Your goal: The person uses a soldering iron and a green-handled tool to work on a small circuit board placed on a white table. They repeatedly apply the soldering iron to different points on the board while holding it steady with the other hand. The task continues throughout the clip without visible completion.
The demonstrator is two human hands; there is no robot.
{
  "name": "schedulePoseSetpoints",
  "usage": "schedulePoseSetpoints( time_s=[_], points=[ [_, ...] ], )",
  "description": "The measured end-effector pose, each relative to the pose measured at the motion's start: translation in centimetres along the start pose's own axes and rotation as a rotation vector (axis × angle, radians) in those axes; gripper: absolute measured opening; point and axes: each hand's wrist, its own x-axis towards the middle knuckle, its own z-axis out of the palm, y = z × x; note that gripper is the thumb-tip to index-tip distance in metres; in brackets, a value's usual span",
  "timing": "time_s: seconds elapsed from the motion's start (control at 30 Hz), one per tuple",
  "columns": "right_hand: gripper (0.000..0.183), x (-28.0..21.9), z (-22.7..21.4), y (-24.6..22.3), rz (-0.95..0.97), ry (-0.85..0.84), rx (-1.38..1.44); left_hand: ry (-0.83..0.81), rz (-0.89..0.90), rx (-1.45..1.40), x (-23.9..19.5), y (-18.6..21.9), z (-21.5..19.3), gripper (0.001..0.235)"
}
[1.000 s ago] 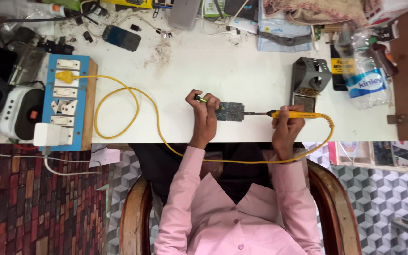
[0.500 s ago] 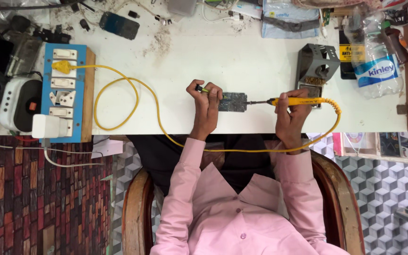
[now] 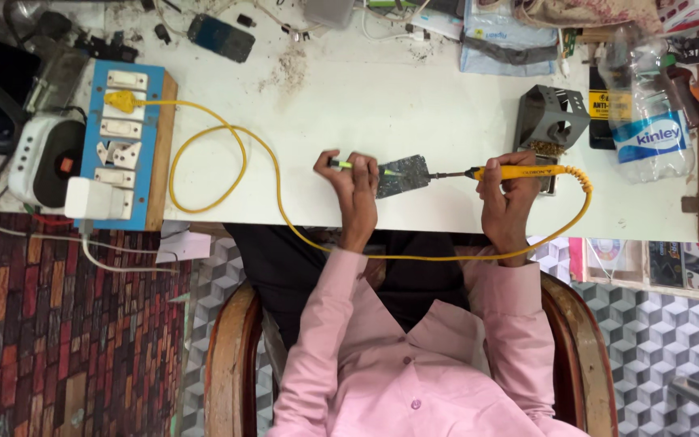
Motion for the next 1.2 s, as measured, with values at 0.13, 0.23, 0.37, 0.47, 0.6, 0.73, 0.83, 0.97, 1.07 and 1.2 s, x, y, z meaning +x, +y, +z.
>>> schedulePoseSetpoints(
  time_s=[0.13, 0.23, 0.37, 0.47, 0.6, 0.73, 0.83, 0.97, 1.07, 1.2],
  points=[
    [0.021, -0.1, -0.2, 0.4, 0.019, -0.018, 0.052, -0.133, -0.039, 0.076, 2.1, -0.6, 0.6, 0.031],
    [0.019, -0.2, -0.3, 0.4, 0.007, -0.019, 0.053, -0.236, -0.009, 0.134, 3.0, -1.1, 0.8, 0.029],
    [0.016, -0.5, -0.4, 0.5, -0.078, -0.001, -0.046, -0.235, 0.068, 0.213, 2.6, -1.9, 0.8, 0.025],
    [0.015, -0.7, -0.3, 0.7, -0.045, 0.006, -0.012, -0.227, 0.088, 0.233, 2.3, -2.6, 0.3, 0.024],
    [0.012, -0.7, 0.1, 0.1, -0.222, 0.058, -0.143, -0.203, 0.03, 0.046, 2.8, -2.0, 0.2, 0.026],
    [0.014, -0.8, -0.1, -0.2, -0.046, 0.025, -0.02, -0.172, 0.015, 0.193, 2.7, -1.2, 0.8, 0.025],
    [0.013, -1.0, 0.0, 0.1, -0.058, 0.03, -0.003, -0.167, 0.029, 0.229, 2.6, -1.0, 0.7, 0.026],
    [0.014, -1.5, -0.2, 0.4, -0.035, 0.048, -0.026, -0.151, 0.038, 0.246, 2.4, -0.8, 0.7, 0.028],
    [0.016, -1.4, -0.2, 0.5, -0.028, 0.053, 0.018, -0.142, 0.038, 0.256, 2.6, -0.7, 1.1, 0.029],
    [0.016, -1.7, -0.2, 1.0, -0.035, 0.054, 0.022, -0.161, 0.025, 0.233, 2.6, -0.5, 1.1, 0.034]
  ],
)
